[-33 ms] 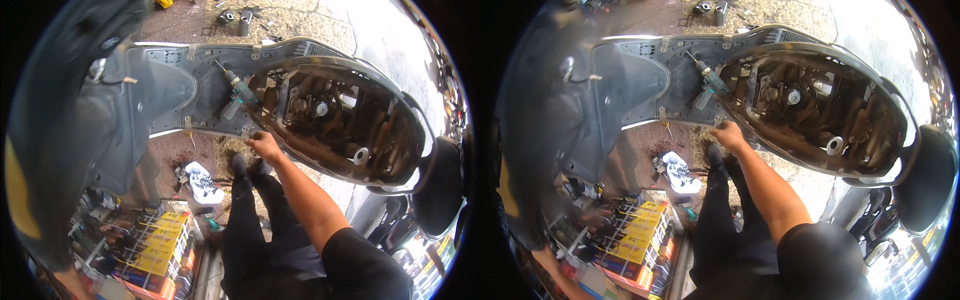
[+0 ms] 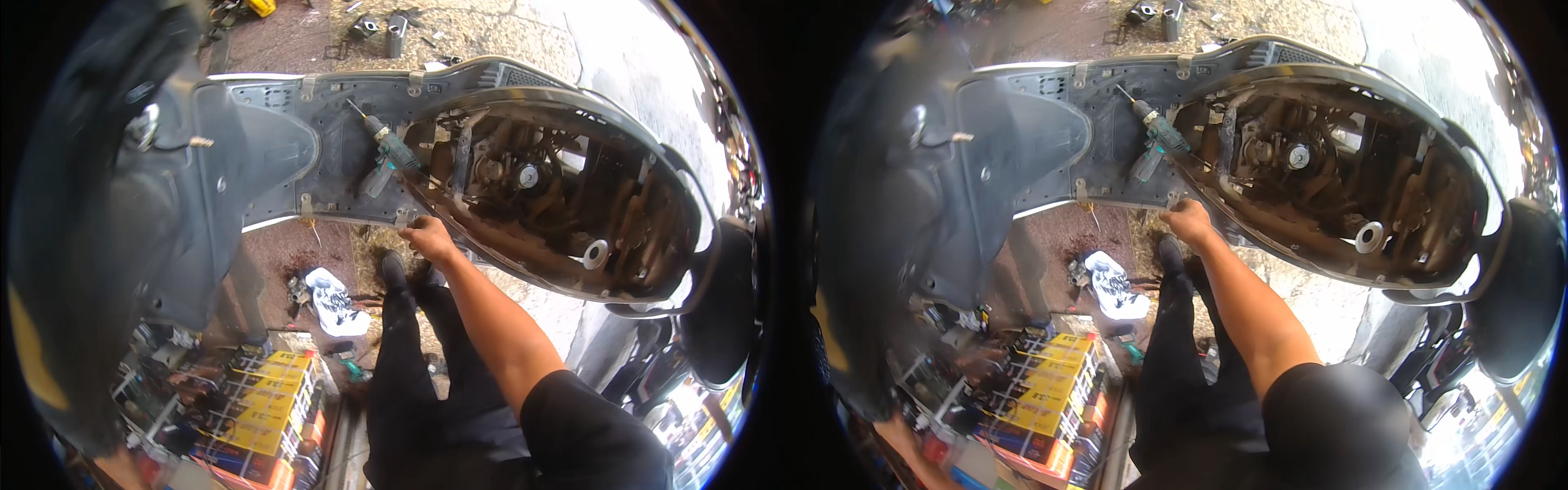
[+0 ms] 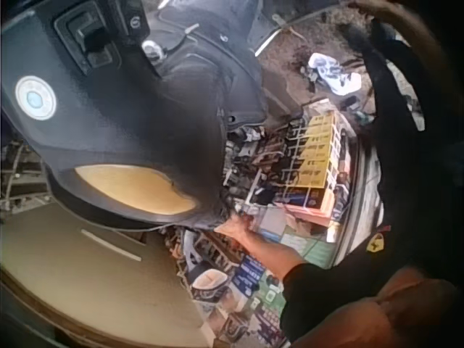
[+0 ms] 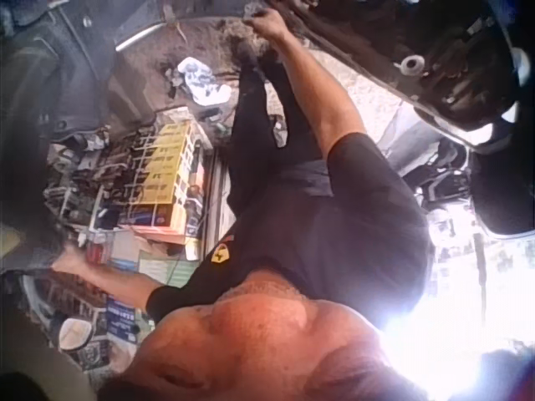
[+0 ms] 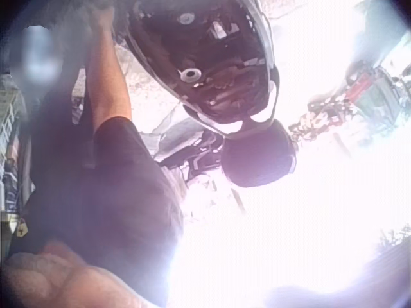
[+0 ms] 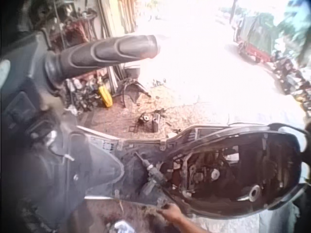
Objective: The person removes the scooter seat, then uses a cordless impact driver and a wrench to loosen and tighten bolts on the engine area. They repeatedly adjust components within the engine compartment and reposition the seat during the process.
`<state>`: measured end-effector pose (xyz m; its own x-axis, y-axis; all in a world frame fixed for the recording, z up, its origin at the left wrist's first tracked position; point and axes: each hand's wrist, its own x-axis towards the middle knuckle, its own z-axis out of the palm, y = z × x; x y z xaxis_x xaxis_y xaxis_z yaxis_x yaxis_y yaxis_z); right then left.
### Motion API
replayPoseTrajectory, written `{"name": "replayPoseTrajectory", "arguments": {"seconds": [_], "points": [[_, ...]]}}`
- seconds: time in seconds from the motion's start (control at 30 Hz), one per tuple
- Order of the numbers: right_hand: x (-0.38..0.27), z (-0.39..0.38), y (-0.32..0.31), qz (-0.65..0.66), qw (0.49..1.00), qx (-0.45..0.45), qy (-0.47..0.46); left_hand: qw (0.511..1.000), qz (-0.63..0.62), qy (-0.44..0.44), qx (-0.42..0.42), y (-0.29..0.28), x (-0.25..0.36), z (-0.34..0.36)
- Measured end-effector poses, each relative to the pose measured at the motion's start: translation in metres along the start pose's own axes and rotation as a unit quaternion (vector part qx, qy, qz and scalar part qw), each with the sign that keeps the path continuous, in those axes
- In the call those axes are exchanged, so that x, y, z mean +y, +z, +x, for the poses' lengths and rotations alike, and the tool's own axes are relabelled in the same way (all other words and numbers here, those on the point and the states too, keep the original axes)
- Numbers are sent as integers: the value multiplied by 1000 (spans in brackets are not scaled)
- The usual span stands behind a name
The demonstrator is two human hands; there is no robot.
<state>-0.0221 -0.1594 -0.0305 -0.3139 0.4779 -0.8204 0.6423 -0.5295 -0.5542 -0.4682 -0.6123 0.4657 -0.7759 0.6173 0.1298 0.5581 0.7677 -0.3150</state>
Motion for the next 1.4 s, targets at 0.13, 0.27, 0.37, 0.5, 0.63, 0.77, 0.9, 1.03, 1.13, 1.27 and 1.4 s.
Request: {"name": "replayPoseTrajectory", "arguments": {"seconds": [0.13,0.27,0.37,0.5,0.63,0.77,0.9,1.03,1.13,1.27,1.4], "points": [[26,86,33,71,992,103,14,979,-15,-148,-137,-10,-59,26],[24,155,61,141,973,181,35,988,22,-114,-105,9,-53,27],[17,179,74,215,955,203,26,991,35,-91,-91,23,-21,28],[1,193,80,229,938,254,49,993,43,-77,-81,35,8,35],[-3,201,83,180,937,290,72,994,51,-69,-72,40,16,41],[-5,183,82,258,932,253,40,995,54,-52,-67,48,23,43],[-21,103,59,387,912,116,77,997,38,-37,-53,58,29,41],[-16,-31,15,239,966,100,7,999,24,-26,-39,59,23,36],[5,-101,-36,360,929,64,-50,999,20,-15,-28,54,17,32],[26,-133,-113,375,916,131,-47,999,23,-4,-23,47,11,26],[24,-140,-175,325,904,268,-78,999,30,4,-24,39,4,18]]}}
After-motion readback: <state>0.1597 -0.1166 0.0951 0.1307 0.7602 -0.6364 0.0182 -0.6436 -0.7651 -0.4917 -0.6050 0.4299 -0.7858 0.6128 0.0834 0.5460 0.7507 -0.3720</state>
